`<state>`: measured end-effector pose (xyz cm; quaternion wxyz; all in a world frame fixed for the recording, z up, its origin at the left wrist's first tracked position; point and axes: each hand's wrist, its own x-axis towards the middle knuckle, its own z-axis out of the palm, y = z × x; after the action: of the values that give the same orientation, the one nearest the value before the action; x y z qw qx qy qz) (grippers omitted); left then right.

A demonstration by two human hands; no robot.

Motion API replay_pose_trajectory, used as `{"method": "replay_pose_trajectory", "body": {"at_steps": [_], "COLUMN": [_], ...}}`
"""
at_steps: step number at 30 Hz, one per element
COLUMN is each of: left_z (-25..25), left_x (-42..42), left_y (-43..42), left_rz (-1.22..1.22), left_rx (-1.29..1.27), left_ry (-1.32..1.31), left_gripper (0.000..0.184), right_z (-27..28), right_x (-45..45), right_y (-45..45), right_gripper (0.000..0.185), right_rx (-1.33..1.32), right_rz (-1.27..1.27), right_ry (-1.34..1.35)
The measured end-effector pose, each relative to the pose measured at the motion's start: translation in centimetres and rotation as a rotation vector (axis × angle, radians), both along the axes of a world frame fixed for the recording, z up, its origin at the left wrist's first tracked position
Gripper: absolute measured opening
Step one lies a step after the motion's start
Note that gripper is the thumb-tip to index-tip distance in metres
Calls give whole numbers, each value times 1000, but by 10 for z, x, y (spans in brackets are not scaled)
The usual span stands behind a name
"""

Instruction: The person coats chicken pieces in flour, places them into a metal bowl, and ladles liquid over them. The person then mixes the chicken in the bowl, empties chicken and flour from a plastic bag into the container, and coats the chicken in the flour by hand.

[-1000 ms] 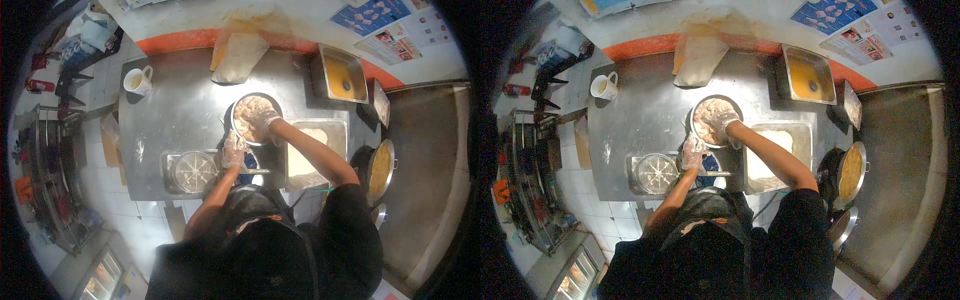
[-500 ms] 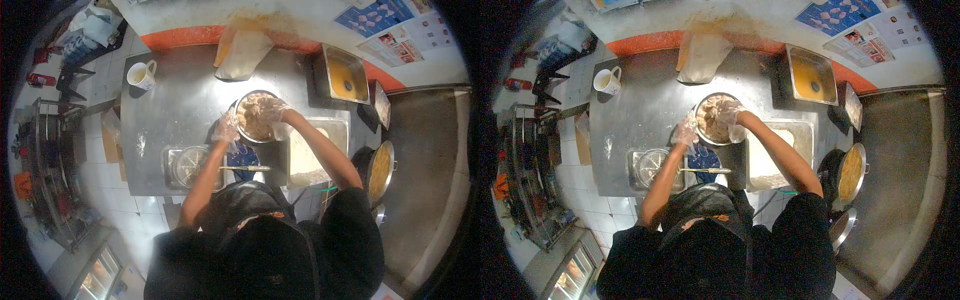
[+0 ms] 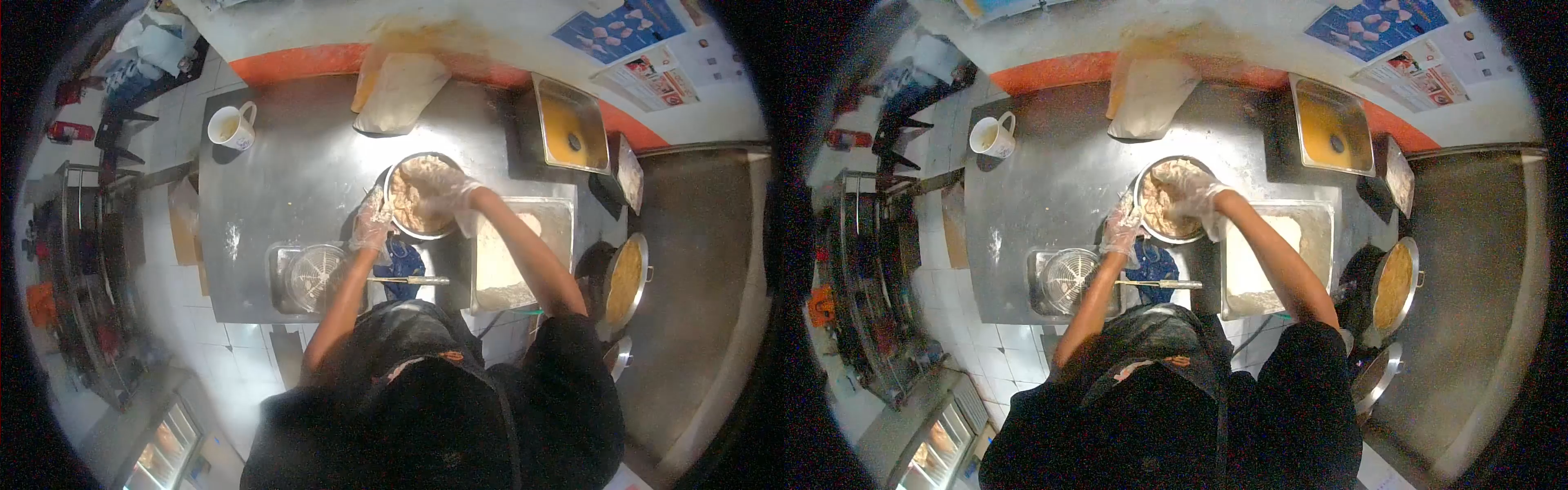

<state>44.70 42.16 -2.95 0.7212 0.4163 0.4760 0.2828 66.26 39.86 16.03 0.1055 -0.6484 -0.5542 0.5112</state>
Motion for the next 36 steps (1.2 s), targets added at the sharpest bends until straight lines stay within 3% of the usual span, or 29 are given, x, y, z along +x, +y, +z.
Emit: {"method": "replay_pose_trajectory", "body": {"at_steps": [1,3,4,5,8,9,11,13,14,15,16,18,19,20,22,23,24,25,27,28,31,34,36], "left_z": [-20,-11,-7,8,54,94,92,34,61,87,107,87,78,60,-9,45,78,78,72,66,54,-30,29], "left_x": [0,0,-1,0,7,11,7,12,14,15,16,21,21,22,28,23,17,13,4,2,3,-2,4], "left_y": [2,9,12,18,27,29,27,37,40,43,45,52,53,56,61,54,47,43,35,30,25,30,34], "left_rz": [-26,-129,-179,-261,-291,-333,-381,-328,-318,-392,-474,-470,-400,-330,-107,-132,-153,-153,-444,-440,-263,-260,-293], "left_rx": [53,137,181,358,668,519,363,604,594,529,462,448,552,654,286,323,360,360,394,393,496,316,292], "left_ry": [11,101,145,301,437,514,589,380,377,469,560,537,426,311,-64,109,284,287,671,673,407,431,471], "left_gripper": [45,44,44,40,37,37,37,37,37,38,39,37,37,38,33,33,33,33,42,42,38,37,36], "right_z": [0,-78,-74,-64,-94,-100,-107,-107,-84,-60,-34,-8,-67,-54,7,28,23,11,-45,-60,-82,-106,-125], "right_x": [-14,-11,-16,-26,-33,-25,-10,11,6,2,-10,-21,-5,-6,-11,-10,-6,0,3,1,-12,-19,-12], "right_y": [6,-1,1,5,-1,0,-4,5,7,2,0,-1,-17,-19,-14,-5,-4,-4,8,9,8,19,9], "right_gripper": [67,82,82,72,56,56,54,53,53,53,53,50,46,46,41,35,35,36,42,42,87,90,81], "right_rx": [-90,45,43,37,278,290,299,319,317,37,26,-29,313,311,202,-78,-79,-20,-9,-7,145,-4,135], "right_rz": [158,344,349,294,9,58,153,259,320,-88,-85,-385,39,27,183,121,120,28,-39,-35,187,155,73], "right_ry": [-238,-522,-516,-589,-766,-741,-684,-646,-619,-518,-518,-391,-547,-549,-359,-391,-388,-404,-436,-435,-430,-525,-568]}}
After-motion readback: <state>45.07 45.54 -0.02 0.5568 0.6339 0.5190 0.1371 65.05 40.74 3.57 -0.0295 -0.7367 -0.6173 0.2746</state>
